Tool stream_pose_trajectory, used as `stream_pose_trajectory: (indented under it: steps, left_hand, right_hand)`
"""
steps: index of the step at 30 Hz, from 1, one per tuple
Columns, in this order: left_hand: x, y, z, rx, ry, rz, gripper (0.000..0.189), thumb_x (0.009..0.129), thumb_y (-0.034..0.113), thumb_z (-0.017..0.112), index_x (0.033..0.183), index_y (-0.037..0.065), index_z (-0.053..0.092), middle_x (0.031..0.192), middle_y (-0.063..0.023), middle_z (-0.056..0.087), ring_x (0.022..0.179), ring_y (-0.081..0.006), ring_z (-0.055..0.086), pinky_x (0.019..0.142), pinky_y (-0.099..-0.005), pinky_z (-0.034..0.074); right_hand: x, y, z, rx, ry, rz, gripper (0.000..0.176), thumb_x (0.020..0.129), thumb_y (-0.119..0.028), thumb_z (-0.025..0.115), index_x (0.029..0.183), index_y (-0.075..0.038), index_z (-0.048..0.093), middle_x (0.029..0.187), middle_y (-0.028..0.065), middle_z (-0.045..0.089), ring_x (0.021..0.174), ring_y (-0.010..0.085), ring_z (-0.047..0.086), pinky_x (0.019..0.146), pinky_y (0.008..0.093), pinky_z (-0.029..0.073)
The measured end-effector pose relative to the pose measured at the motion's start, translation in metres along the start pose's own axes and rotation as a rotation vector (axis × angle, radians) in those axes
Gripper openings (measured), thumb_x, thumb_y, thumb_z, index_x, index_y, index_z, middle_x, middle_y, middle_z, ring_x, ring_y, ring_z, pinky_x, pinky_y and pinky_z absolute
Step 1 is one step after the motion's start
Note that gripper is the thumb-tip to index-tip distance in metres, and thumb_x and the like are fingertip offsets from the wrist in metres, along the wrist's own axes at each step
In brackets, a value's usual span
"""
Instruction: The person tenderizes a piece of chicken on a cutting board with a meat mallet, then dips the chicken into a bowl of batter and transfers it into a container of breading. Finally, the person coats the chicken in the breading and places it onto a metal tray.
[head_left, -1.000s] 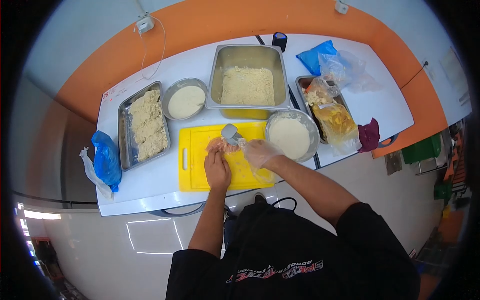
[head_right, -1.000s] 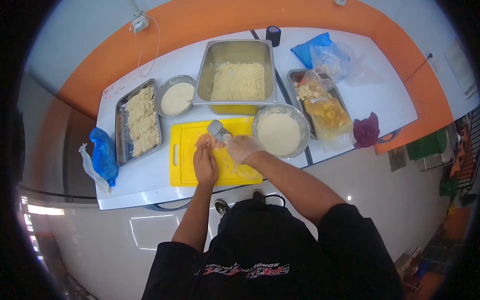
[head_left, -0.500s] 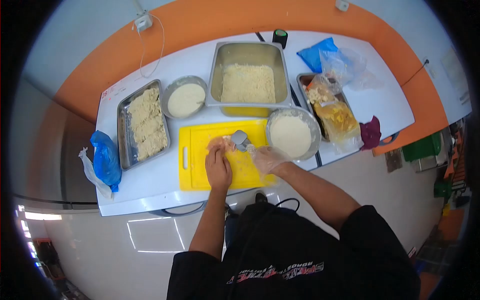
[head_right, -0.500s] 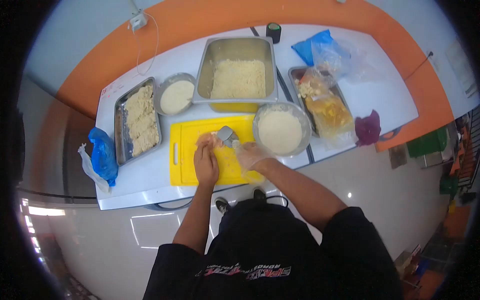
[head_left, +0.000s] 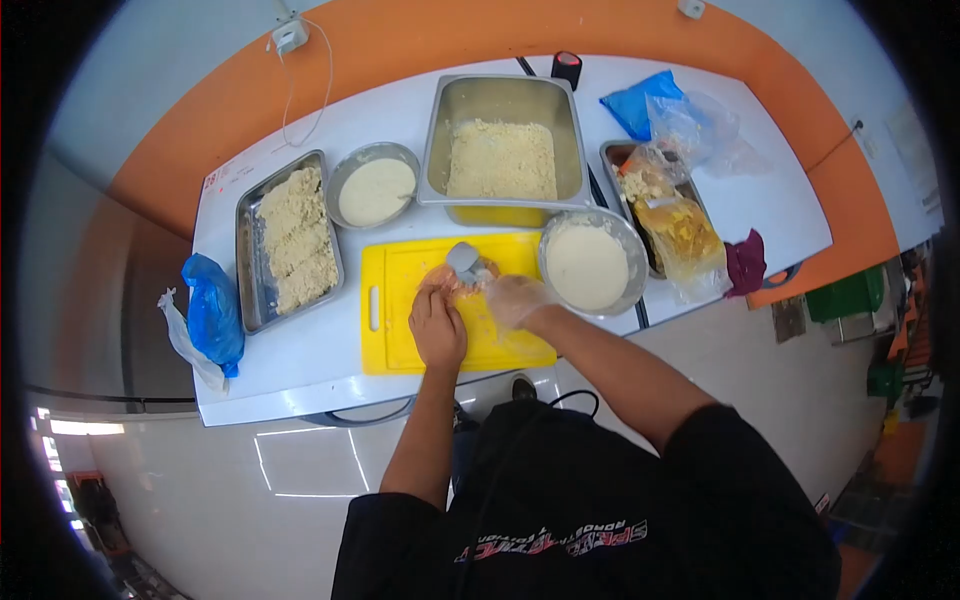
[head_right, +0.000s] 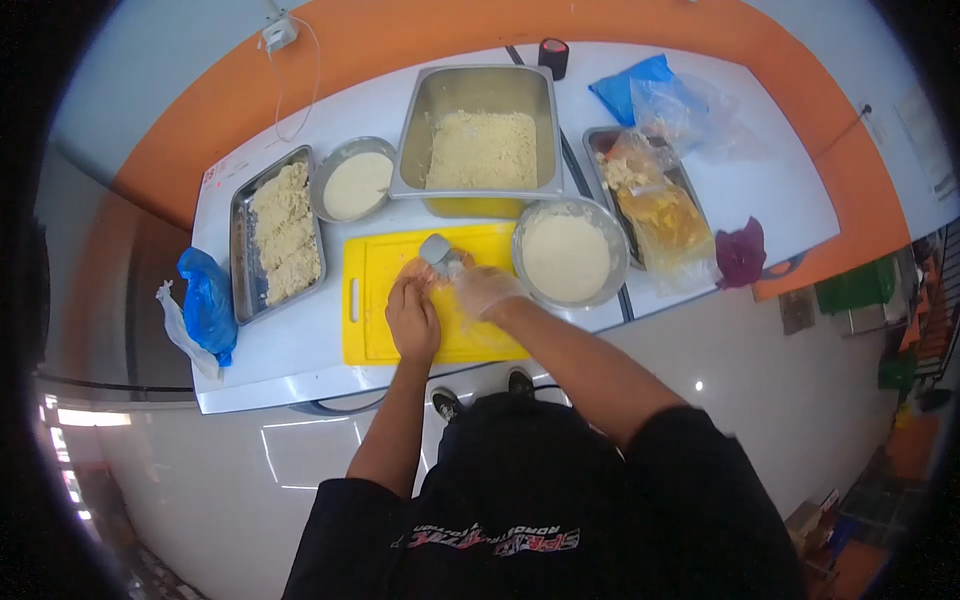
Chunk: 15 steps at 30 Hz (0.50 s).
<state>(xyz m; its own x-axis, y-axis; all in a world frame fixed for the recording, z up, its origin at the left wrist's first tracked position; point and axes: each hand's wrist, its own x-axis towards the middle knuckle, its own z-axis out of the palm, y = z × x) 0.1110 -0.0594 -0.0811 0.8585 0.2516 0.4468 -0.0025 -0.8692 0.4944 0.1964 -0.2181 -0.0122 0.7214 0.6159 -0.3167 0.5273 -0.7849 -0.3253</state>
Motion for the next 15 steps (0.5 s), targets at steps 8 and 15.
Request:
stream_pose_trajectory:
  steps: [8,15]
  left_hand:
    - [0.008,-0.002,-0.004,-0.059,0.000,-0.003,0.024,0.091,0.006,0.061,0.113,0.001,0.067,0.125,-0.0179,0.064,0.118,-0.0385,0.059,0.099,-0.0486,0.045]
    - [0.013,-0.001,-0.008,-0.143,0.013,-0.032,0.020,0.089,0.003,0.060,0.107,-0.001,0.069,0.114,-0.0210,0.068,0.108,-0.0411,0.063,0.093,-0.0498,0.049]
  right_hand:
    - [0.004,-0.003,0.004,-0.129,0.163,-0.080,0.062,0.080,-0.023,0.079,0.131,0.004,0.056,0.118,0.0272,0.070,0.108,0.0420,0.071,0.092,0.0496,0.058]
    - [-0.007,-0.004,-0.040,-0.225,0.007,-0.096,0.056,0.086,-0.022,0.069,0.133,0.003,0.052,0.110,0.0255,0.072,0.100,0.0411,0.072,0.090,0.0487,0.058]
